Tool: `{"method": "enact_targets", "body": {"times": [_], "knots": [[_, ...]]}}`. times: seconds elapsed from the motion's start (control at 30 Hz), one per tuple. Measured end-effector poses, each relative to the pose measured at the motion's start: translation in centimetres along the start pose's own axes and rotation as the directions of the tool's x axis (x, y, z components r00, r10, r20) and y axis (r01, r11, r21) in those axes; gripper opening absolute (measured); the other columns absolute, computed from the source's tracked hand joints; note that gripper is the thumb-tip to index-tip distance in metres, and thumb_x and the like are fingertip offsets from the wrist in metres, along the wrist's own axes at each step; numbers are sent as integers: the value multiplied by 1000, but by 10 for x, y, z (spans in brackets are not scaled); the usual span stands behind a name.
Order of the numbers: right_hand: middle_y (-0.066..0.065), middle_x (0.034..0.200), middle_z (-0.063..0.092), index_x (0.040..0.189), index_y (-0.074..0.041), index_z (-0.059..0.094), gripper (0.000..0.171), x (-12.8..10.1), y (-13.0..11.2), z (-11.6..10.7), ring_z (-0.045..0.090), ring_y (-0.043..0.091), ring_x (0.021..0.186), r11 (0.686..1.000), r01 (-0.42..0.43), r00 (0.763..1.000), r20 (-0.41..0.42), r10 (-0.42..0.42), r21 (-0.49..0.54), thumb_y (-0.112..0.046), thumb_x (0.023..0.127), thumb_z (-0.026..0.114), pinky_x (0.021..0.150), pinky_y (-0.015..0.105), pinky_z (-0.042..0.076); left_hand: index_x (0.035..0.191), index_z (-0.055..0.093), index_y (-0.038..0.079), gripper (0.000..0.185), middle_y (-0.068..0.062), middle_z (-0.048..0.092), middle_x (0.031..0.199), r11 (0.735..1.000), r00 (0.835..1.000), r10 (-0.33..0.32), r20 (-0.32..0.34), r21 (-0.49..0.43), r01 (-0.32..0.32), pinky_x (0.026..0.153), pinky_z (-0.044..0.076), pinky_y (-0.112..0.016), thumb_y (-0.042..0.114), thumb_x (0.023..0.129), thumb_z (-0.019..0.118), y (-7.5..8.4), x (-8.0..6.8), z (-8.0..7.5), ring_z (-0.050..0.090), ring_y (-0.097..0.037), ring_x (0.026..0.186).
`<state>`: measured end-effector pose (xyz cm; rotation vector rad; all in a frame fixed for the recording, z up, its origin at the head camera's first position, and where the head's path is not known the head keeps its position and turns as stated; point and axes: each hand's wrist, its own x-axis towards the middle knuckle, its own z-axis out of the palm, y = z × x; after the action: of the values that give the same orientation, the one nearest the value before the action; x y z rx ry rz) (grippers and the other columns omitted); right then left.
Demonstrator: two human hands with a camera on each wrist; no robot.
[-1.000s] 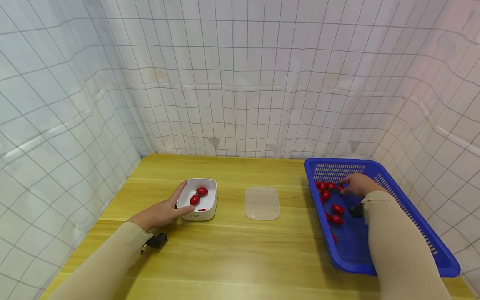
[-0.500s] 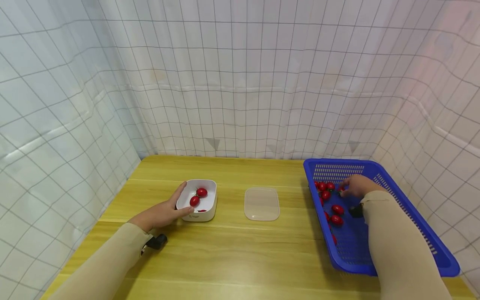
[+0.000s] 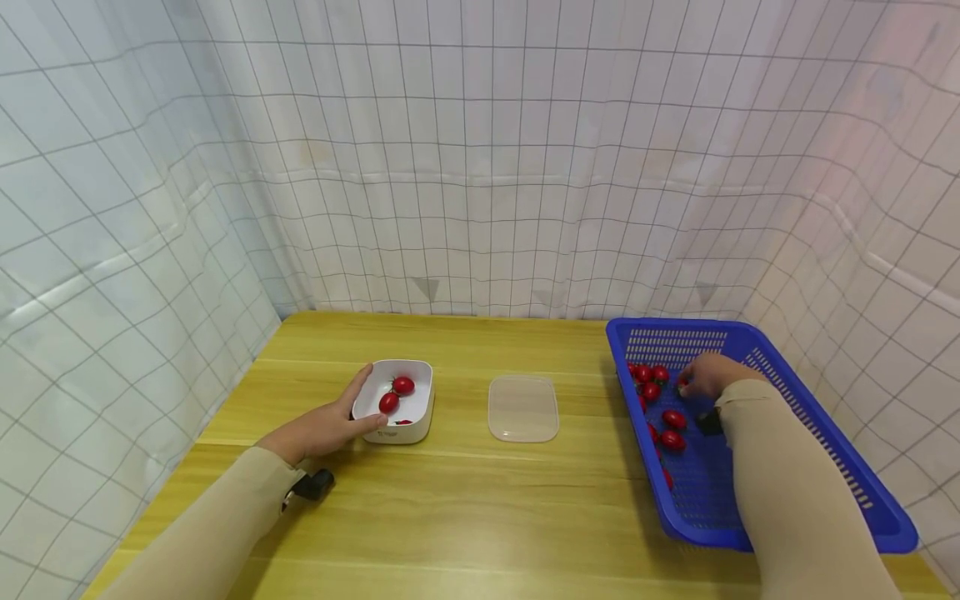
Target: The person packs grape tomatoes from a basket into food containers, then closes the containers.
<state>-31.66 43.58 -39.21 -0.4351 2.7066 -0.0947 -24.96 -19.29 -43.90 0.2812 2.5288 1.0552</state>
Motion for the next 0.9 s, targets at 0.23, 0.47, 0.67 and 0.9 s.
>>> {"method": "enact_targets", "body": {"times": [0.23, 0.47, 0.67, 0.9], "knots": [[29, 110, 75, 121, 11, 71, 39, 1, -1, 4, 70, 49, 105, 1000, -7, 1000, -17, 7, 14, -19, 96, 72, 94, 62, 55, 170, -11, 26, 111, -26, 21, 173, 1000, 1000, 2, -2, 6, -1, 122, 35, -62, 62, 98, 65, 0, 0, 0, 44, -46, 147], [31, 114, 73, 124, 11, 70, 41, 1, 1, 5, 68, 52, 109, 1000, -8, 1000, -17, 9, 13, -19, 96, 71, 98, 65, 52, 170, -11, 24, 111, -25, 20, 173, 1000, 1000, 4, -4, 10, -4, 122, 34, -63, 62, 98, 64, 1, -1, 0, 42, -47, 148], [34, 122, 71, 129, 10, 68, 45, 1, 2, 7, 63, 57, 118, 997, -53, 999, -5, 53, 57, -20, 97, 71, 102, 69, 48, 170, -10, 25, 111, -26, 21, 173, 1000, 1000, -2, -4, 10, 2, 122, 33, -63, 62, 98, 64, 0, 0, 1, 41, -48, 149], [36, 124, 69, 131, 10, 67, 46, -1, 0, 5, 61, 58, 121, 994, -70, 998, 2, 70, 87, -21, 97, 71, 104, 70, 46, 170, -11, 25, 110, -25, 20, 173, 1000, 1000, 6, -5, 14, -6, 122, 34, -64, 62, 98, 64, 0, 0, 1, 41, -48, 149]]}}
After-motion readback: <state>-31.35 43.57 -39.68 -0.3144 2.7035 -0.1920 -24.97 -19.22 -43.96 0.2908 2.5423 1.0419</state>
